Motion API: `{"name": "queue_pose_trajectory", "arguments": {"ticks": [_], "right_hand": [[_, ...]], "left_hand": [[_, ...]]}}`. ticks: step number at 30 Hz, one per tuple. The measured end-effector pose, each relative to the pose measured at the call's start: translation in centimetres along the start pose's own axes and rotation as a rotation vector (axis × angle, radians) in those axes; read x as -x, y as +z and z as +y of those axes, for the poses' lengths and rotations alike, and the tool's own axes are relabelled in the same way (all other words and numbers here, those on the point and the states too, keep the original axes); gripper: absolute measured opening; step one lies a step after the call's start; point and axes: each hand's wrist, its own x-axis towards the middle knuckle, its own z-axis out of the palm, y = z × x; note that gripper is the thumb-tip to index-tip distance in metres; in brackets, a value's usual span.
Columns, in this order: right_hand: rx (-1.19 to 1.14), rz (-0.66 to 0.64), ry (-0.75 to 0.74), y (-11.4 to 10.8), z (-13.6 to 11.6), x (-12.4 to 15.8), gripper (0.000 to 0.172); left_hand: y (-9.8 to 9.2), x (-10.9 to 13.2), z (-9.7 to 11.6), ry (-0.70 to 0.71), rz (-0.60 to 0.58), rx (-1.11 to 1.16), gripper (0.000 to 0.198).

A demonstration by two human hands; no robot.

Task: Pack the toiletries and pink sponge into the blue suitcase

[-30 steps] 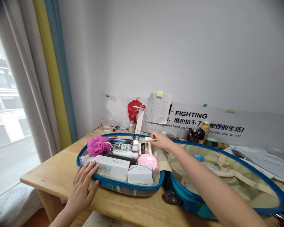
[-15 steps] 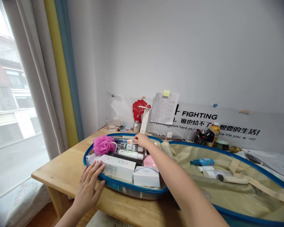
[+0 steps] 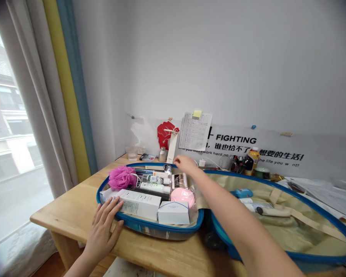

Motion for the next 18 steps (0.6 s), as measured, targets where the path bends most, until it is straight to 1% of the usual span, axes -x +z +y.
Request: {"name": "queue_pose_trajectory", "arguments": {"ticks": [3,5,7,10,12,14,16,18], "right_hand": [[0.018,-0.037,0.062,-2.1,5.4,1.7,0.031],[0.041,-0.083,0.108,-2.7,9.3,3.6,0.031],[0.07,-0.146,0.157,-2.6,12.8,5.8,0.028],[0.112,-0.234,0.222,-1.4,16.9,9.1,0.026],[0.136,-0.259,0.256,-0.2,18.7,10.7,0.025],[0.156,-0.267,0.276,0.9,19.8,11.7,0.025],[0.17,-0.275,0.278,1.8,20.3,12.1,0.027],[0.18,-0.282,0.268,2.5,20.5,12.1,0.025]], "left_hand": [[0.1,0.1,-0.1,-0.006,-0.002,0.002,0.055],[0.1,0.2,-0.1,-0.012,-0.009,0.007,0.056],[0.2,0.2,-0.1,-0.013,-0.014,0.017,0.057],[0.2,0.3,-0.1,-0.011,-0.019,0.02,0.057],[0.1,0.3,-0.1,-0.003,-0.02,0.014,0.057],[0.1,0.2,-0.2,0.011,-0.016,0.013,0.057],[0.0,0.1,-0.2,0.021,-0.009,0.015,0.057],[0.0,0.1,-0.2,0.016,-0.004,0.016,0.057]]}}
